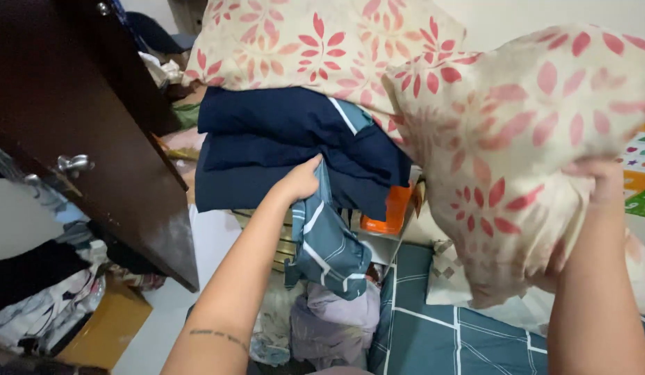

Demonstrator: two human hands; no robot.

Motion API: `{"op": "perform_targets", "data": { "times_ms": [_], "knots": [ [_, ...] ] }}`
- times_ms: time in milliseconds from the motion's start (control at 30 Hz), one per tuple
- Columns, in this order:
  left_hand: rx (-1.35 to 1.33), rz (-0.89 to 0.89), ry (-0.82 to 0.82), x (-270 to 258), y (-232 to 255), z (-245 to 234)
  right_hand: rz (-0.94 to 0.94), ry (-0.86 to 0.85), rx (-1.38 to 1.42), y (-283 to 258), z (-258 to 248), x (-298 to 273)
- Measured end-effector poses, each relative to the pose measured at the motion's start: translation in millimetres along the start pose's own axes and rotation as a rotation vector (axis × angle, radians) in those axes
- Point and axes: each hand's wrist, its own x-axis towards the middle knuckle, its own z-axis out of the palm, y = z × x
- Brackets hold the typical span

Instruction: The person inserts a pillow into a patterned pillowcase, then places it on the bed. They then insert a duvet into a dark blue duvet cover, shake it out, and place it on the bed.

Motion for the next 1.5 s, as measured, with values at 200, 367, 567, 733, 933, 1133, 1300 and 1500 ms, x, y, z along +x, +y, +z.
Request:
{"op": "perform_targets", "data": {
  "times_ms": [200, 367, 567, 733, 933, 1133, 1300, 1500],
  "knots": [
    [-0.103, -0.079, 0.000, -22, 25, -8, -0.042, -0.040, 0.160, -1, 0, -53],
    [-0.162, 0.206, -0.083, -42, 14, -11, 0.099, -0.003, 0.085, -3, 83, -65],
    [-0.160, 0.268, -0.077, -82, -37, -30, 0.163, 0.014, 0.065, -14, 168, -81],
    [-0.200, 0.074, -0.065, -126, -55, -49, 0.203, -0.072, 0.025, -24, 213, -98],
    [-0.238, 0.111, 0.037, -169, -74, -71, 0.282, -0.033, -0.056, -19, 254, -101],
    [-0.162, -0.100, 0.015, -210, -91, -90, 0.281, -0.043, -0.039, -11, 291, -125],
    [-0.134, -0.159, 0.012, -235, -84, -100, 0.370, -0.007, -0.096, -6, 333, -156],
    [-0.088, -0.033, 0.020, -251, -92, -104, 0.388, 0.055, -0.317, -15, 379, -206]
  ]
}}
